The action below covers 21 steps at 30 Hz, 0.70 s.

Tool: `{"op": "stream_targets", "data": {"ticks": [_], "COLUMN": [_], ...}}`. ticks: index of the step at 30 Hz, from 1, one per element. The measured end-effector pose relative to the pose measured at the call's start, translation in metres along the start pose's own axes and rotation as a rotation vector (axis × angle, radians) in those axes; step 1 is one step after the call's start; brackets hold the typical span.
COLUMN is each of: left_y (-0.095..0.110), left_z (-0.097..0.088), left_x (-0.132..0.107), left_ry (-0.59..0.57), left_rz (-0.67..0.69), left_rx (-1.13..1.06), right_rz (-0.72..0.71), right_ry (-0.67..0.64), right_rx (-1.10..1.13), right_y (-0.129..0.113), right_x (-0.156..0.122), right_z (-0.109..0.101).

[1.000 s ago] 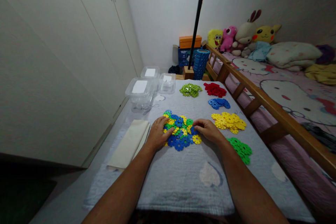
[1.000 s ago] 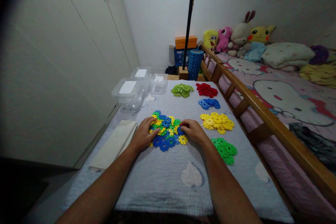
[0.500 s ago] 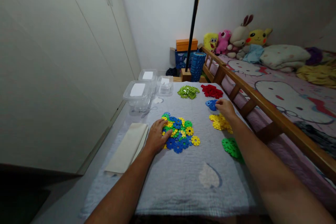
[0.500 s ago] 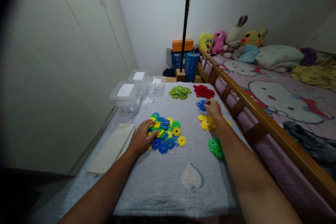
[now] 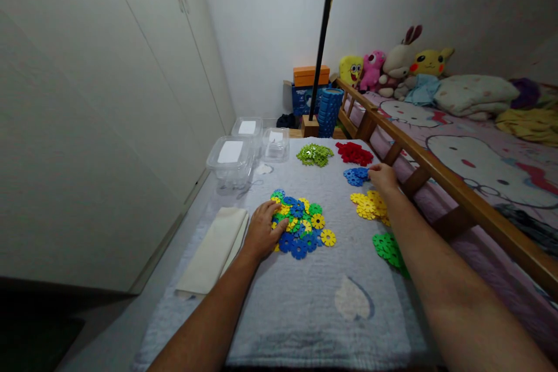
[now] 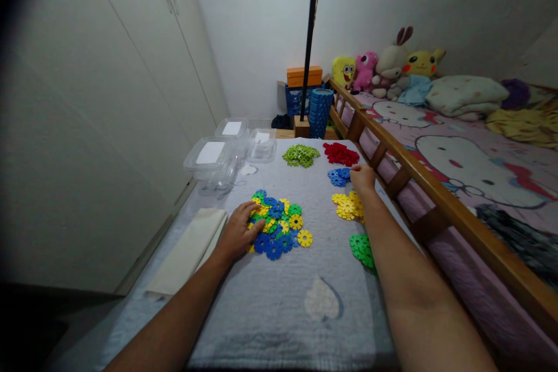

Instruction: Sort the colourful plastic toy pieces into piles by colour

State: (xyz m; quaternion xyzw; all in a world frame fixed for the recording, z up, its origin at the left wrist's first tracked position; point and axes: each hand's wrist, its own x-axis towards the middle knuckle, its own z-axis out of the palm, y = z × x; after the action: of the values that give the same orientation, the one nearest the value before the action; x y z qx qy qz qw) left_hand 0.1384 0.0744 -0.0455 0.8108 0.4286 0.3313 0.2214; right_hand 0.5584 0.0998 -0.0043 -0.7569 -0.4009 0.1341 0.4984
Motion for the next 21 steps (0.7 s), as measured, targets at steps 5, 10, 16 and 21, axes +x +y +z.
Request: {"op": "stream_targets", "data": {"ticks": [5,10,16,21], "left_y": [-0.001,0.001,0.001,-0.001], "left_z": [0.001,0.000,0.001,0.002], "left_x": [0.000,0.000,0.000,0.000], "left_ry": [0.012,-0.012,0.007,-0.004], "left_rz": [0.006,0.007,0.014,0.014], "left_rx": [-0.004,0.023,0.027,0.045], "right_rz": [-0.072,-0.376,-0.509,-0.509], "right_ry": [-0.195,-0.527,-0.475,-0.475], "right_rx": [0.027,-0.079,-0.286,-0.237], "right_y": [-0.036,-0.052,-0.043,-0.039], "right_x": [-0.079,-0.161,-0.180,-0.178], "right_z": [0.013,0.038,0.064,0.067]}}
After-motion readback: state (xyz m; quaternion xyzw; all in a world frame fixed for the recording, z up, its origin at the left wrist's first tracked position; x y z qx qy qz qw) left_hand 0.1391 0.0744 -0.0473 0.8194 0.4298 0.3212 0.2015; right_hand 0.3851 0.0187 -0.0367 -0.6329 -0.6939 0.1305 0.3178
